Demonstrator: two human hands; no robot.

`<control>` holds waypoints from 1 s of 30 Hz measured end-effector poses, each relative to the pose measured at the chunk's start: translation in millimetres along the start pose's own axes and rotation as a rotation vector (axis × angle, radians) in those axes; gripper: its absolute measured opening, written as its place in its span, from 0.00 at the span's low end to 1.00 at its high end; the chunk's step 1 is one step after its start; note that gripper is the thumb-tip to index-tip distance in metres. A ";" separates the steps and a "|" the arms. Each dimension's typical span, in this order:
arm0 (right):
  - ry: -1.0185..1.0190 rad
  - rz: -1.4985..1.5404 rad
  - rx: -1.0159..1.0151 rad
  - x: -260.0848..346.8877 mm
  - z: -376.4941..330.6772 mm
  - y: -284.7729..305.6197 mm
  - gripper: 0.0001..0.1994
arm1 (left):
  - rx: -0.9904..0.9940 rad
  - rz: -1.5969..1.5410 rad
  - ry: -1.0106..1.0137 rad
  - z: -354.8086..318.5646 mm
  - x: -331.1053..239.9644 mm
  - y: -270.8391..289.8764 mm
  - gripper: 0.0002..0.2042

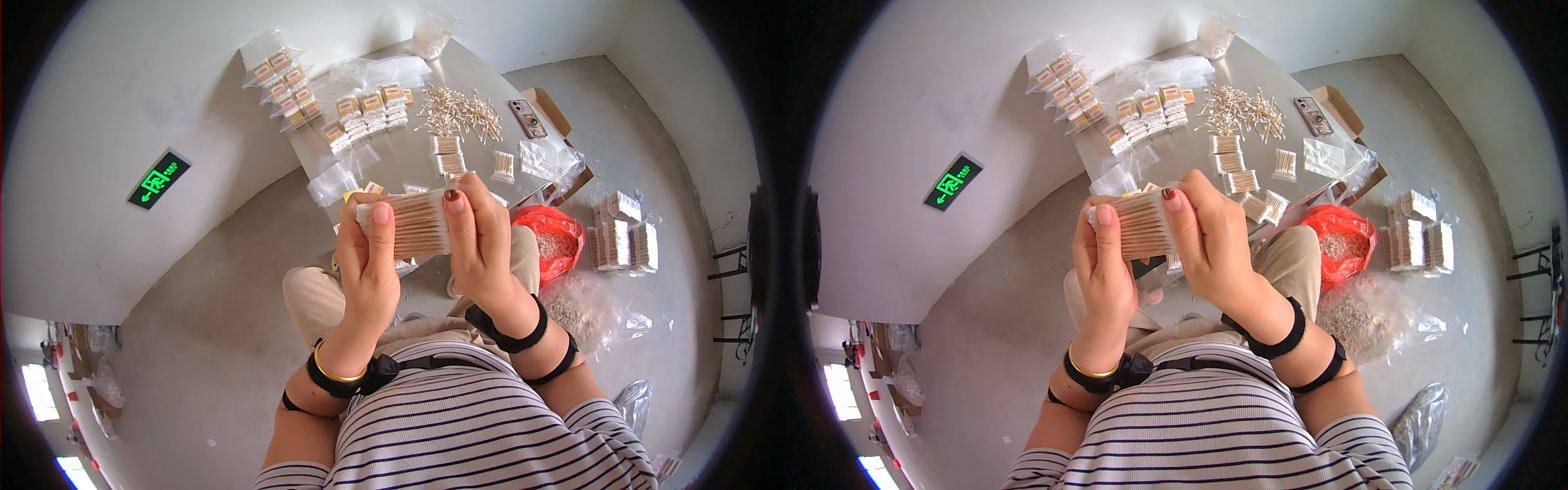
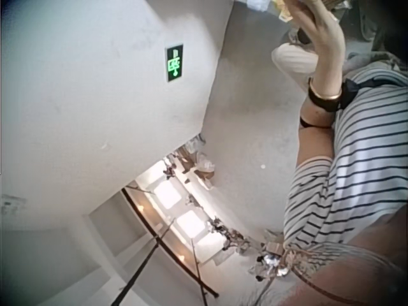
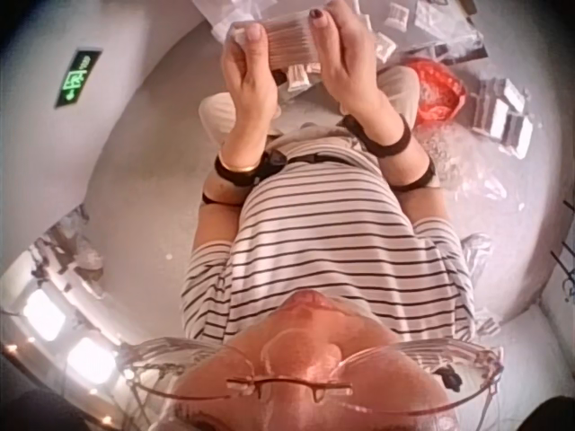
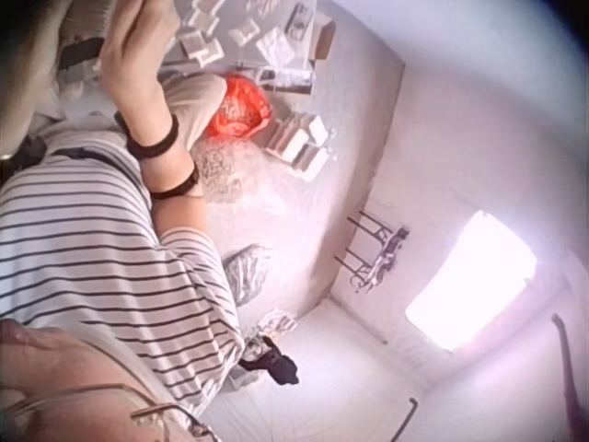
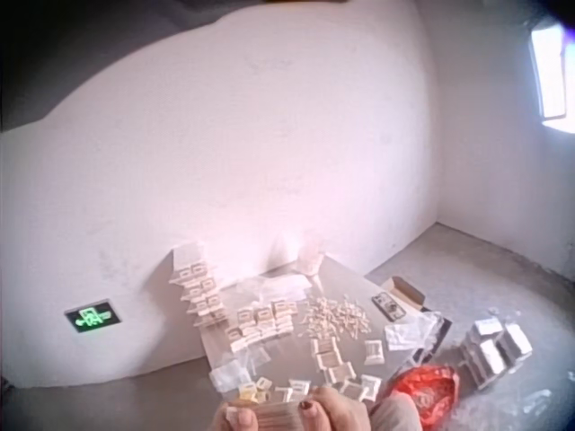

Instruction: The person sits at a table and packs cotton swabs into small plastic bags. They open each bag, insert a bundle of swabs, and seal the package. The person handles multiple pre-printed plastic bags and bundles of cotton swabs, placing finished packages on the table.

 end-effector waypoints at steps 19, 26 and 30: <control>-0.287 0.105 0.062 22.6 -24.0 8.8 0.19 | 0.107 -0.116 0.164 -22.2 -25.1 -4.4 0.13; -0.358 0.328 0.100 36.0 -30.9 7.4 0.18 | 0.151 -0.167 0.118 -38.0 -33.5 -2.3 0.13; -0.245 0.528 0.078 41.0 -35.5 9.2 0.17 | 0.131 -0.193 0.061 -44.9 -38.1 -2.4 0.16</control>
Point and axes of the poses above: each hand's wrist, its own z-axis towards the middle knuckle, its own y-axis out of the back of the hand, x = y × z, the point moved 4 cm from there along z, towards the middle knuckle, and after that the axes turned 2 degrees about x, right-handed, at the moved point
